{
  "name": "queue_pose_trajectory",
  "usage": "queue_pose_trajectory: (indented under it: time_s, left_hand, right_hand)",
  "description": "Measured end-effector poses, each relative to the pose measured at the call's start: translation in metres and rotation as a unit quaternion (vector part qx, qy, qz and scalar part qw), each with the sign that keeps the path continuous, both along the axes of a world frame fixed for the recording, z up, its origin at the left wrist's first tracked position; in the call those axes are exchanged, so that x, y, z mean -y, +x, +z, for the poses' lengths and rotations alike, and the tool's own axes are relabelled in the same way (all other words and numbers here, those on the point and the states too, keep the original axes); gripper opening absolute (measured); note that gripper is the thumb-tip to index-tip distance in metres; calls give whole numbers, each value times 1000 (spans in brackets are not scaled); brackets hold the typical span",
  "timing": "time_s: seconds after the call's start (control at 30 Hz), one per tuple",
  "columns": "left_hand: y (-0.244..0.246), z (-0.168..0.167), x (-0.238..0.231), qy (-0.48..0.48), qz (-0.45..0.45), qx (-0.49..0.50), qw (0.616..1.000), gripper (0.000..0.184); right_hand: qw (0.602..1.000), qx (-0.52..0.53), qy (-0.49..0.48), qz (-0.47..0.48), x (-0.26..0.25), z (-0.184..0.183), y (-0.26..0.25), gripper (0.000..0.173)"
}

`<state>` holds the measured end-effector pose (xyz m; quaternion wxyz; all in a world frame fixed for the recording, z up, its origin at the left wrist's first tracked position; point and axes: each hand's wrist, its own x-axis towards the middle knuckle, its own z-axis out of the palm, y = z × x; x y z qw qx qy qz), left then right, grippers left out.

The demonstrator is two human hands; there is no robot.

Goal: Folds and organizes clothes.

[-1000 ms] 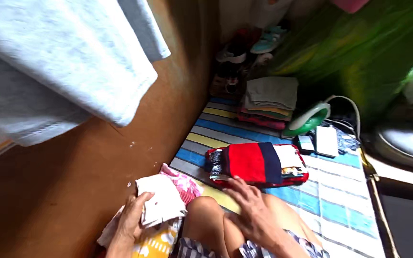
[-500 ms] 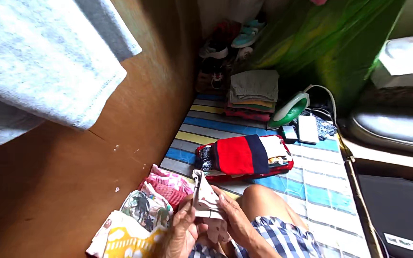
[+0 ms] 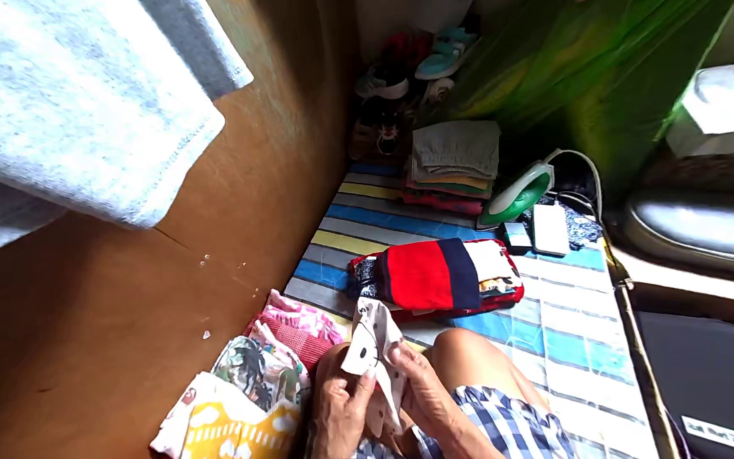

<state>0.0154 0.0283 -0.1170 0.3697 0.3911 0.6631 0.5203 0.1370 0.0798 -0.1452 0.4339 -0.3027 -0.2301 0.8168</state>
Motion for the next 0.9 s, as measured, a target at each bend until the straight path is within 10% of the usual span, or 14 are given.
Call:
queue_pose_trajectory:
  time_s: [0.07, 0.23, 0.33, 0.47, 0.9]
  left_hand:
    - [-5, -1, -4, 8, 39, 130, 991, 21]
    - [-21, 5, -9, -6, 119, 352, 928, 34]
    - [-25, -5, -7, -19, 96, 295, 950, 40]
    - [-24, -22, -12, -69, 102, 195, 973, 40]
    - [-61, 18, 0, -60, 83, 135, 986, 26]
  right_hand:
    - [998, -38, -53, -25, -1, -1, 2, 28]
    - [978, -168, -122, -9, -13, -6, 9, 58]
    - [997, -38, -72, 6, -15, -7, 7, 29]
    - [993, 113, -28, 13, -17, -11, -5, 43]
    - [991, 121, -33, -49, -36, 2, 22, 20]
